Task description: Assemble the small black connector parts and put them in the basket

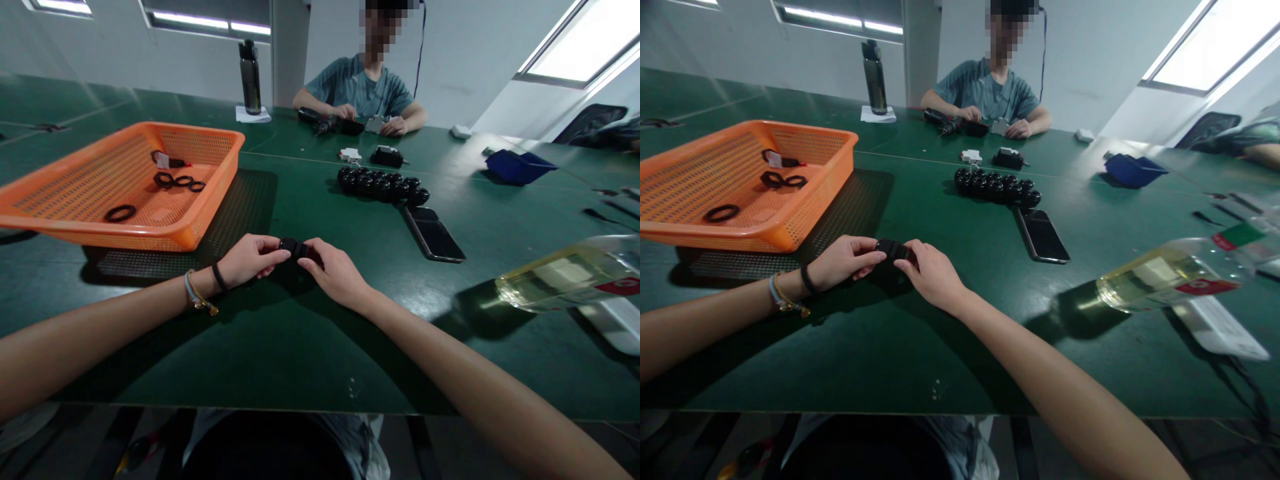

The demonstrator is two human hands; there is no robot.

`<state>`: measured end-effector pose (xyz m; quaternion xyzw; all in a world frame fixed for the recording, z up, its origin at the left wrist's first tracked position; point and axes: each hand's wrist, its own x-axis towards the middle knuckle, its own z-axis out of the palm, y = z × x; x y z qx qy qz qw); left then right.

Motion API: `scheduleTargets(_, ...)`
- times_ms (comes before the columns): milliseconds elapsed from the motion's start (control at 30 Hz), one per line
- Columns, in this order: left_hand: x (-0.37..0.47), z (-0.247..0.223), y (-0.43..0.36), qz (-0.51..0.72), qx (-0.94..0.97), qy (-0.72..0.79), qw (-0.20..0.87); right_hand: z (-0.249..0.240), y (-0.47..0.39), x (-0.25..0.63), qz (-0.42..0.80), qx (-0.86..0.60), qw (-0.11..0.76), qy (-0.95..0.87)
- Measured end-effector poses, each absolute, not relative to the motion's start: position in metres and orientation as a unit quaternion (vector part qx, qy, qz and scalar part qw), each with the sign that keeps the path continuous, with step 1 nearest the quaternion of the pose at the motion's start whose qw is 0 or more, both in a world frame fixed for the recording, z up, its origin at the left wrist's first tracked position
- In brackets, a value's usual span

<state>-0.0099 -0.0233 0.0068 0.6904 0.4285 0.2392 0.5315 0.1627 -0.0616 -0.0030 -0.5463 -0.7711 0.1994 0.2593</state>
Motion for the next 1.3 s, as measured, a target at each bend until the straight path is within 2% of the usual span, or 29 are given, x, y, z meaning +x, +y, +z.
scheduleTargets(400,-0.0106,0.0071,-0.0235,0.237,0.695,0.422,0.531,-0.0078,-0.0628,0.1647,0.213,-0.507,0.327,-0.768)
scheduleTargets(1300,-0.0094,0.0077,-0.0235,0.238,0.687,0.427,0.537,-0.0050,-0.0622,0.1650,0.211,-0.527,0.291,-0.770)
